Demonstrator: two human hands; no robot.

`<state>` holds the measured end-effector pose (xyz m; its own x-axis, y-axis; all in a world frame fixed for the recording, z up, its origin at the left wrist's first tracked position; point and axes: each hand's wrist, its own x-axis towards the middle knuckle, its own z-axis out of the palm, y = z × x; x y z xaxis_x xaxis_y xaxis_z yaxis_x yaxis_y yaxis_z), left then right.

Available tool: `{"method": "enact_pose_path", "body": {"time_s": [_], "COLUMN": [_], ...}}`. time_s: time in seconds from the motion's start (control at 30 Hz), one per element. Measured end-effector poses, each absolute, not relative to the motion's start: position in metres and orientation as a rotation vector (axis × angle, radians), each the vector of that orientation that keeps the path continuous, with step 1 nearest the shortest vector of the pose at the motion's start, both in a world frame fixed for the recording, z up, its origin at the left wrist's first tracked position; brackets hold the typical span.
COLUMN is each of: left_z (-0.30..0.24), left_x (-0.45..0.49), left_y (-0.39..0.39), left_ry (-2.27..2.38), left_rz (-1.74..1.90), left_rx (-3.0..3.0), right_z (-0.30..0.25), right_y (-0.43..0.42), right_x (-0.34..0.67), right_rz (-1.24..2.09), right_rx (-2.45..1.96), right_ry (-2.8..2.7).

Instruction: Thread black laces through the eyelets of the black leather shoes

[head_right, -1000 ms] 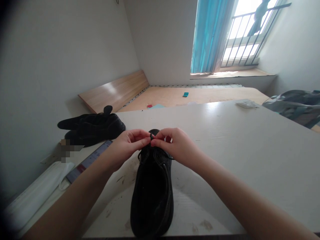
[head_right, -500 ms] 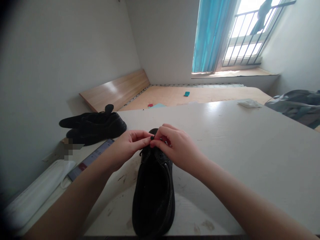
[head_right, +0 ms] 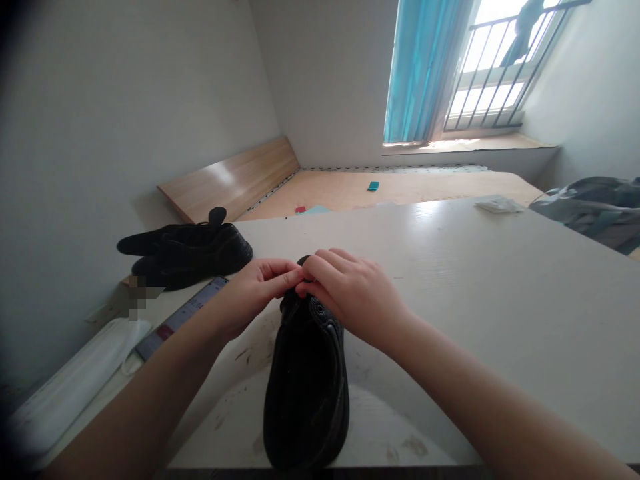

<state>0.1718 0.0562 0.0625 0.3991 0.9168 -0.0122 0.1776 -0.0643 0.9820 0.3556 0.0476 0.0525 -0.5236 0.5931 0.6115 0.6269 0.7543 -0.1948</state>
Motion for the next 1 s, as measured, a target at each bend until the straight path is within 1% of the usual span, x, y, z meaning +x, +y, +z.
{"method": "enact_pose_path", "body": {"time_s": [0.1, 0.23, 0.37, 0.53, 0.67, 0.83, 1.0], "left_z": [0.061, 0.061, 0.060, 0.061, 0.065, 0.073, 0.075], "left_x": [0.174, 0.174, 0.170, 0.167, 0.166, 0.165, 0.164], "left_y": [0.057, 0.058, 0.059, 0.058, 0.055, 0.050, 0.050], "left_ry": [1.025, 1.054, 1.038, 0.969, 1.008, 1.133, 1.024], "left_rz": [0.832, 0.863, 0.840, 0.816, 0.799, 0.816, 0.860], "left_rx": [1.484, 1.412, 1.419, 1.473, 1.675, 2.038, 2.228], "right_z": [0.052, 0.056, 0.062, 0.060, 0.054, 0.052, 0.052], "right_y": [0.046, 0.046, 0.047, 0.046, 0.047, 0.049, 0.050], "right_x": [0.355, 0.358, 0.363, 0.360, 0.354, 0.352, 0.350], "right_rz": [-0.111, -0.028, 0.227, 0.616, 0.774, 0.747, 0.861], "right_rx": [-0.932, -0.924, -0.905, -1.101, -1.215, -1.205, -1.194], "right_ry": [-2.274, -2.343, -2.376, -2.163, -1.994, -2.024, -1.947]}}
